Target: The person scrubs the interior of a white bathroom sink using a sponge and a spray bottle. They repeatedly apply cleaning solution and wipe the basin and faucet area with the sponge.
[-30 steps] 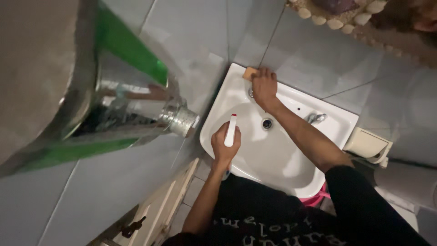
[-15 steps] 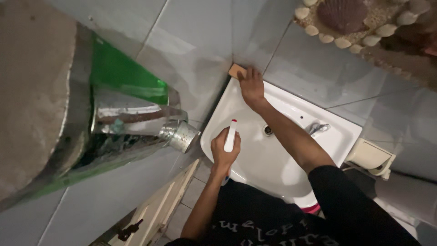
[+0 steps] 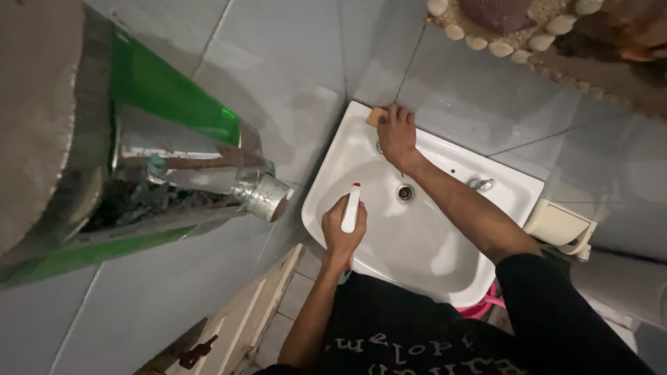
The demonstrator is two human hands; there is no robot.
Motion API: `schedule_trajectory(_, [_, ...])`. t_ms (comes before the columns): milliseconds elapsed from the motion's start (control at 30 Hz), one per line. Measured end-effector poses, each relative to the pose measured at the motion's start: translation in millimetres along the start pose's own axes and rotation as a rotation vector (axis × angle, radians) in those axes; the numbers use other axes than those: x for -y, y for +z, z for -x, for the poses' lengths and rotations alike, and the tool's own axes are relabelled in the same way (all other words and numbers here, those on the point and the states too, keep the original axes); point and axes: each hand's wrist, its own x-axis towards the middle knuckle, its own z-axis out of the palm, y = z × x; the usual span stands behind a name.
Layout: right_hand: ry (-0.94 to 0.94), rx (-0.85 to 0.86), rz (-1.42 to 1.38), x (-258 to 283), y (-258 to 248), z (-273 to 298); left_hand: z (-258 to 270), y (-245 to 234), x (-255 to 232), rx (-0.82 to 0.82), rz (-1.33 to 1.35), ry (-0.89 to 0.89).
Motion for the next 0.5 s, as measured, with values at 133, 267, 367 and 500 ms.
schedule_trajectory(133, [-0.008,0.08,-0.118,6,-1,-13,0,0,-1,0.006,-0.006,-0.022])
schedule_trajectory(267, [-0.053,0.076,-0.095,20,4,-25,-1,-3,-4,0.003,-0.025,-0.082])
schedule_trajectory(367, [-0.049,0.1,-0.128,30,3,-28,0,-5,-6,-0.035,-0.025,-0.074])
schedule_trajectory(500, [-0.049,0.111,-0.203,47,-3,-26,-1,-10,-8,-0.081,0.013,-0.033])
